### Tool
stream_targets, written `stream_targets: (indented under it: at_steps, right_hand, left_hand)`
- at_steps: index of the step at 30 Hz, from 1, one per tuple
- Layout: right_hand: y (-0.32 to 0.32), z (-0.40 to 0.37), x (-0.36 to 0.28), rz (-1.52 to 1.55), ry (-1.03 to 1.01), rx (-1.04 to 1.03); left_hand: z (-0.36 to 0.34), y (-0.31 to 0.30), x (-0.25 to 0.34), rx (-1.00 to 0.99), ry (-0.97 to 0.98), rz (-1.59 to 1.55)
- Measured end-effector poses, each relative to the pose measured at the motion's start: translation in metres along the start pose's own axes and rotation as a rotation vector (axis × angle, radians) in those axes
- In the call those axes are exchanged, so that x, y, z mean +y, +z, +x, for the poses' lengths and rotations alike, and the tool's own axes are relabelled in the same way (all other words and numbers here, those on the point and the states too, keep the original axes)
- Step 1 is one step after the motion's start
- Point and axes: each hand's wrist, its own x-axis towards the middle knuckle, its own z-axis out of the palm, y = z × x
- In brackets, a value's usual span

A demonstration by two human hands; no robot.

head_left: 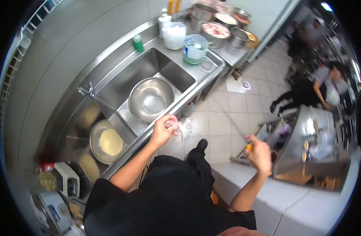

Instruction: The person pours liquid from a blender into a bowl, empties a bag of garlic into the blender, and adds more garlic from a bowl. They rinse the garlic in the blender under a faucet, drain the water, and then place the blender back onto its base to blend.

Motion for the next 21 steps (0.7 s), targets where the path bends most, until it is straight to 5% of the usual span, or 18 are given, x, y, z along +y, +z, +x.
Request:
stream_targets:
  at_steps: [3,8,10,12,14,19,21]
  right_hand:
    - [-0.066,0.085,0.03,-0.094,-0.181,0.152]
    - [-0.181,0.255,0.039,-0.348,-0.444,0.295]
    - [-0.212,0.337,0.03,-0.455,-0.534,0.385]
    - [-0.236,0.41,-0.001,-0.536,-0.608,0.469]
    - [-0.256,0.469,-0.042,-0.592,-0.653,0.54]
    - [-0.298,0.66,-0.118,-0.799,-0.781,0.771]
    - [-0.311,0.707,-0.161,-0.953,-0.919,0.79]
  left_hand:
    - [0.038,-0.004,-0.015,0.272,-0.024,0.122]
    - [0.121,-0.022,0.015,0.549,0.395,-0.016]
    - [0.174,-0.035,0.036,0.667,0.55,0.398]
    - [0.226,-0.022,0.086,0.683,0.563,0.37]
    - [0.286,-0.024,0.111,0.711,0.618,0.738]
    - [0.478,-0.073,0.102,0.482,0.235,1.158]
    - [0.543,-0.095,0.081,0.235,-0.14,1.25]
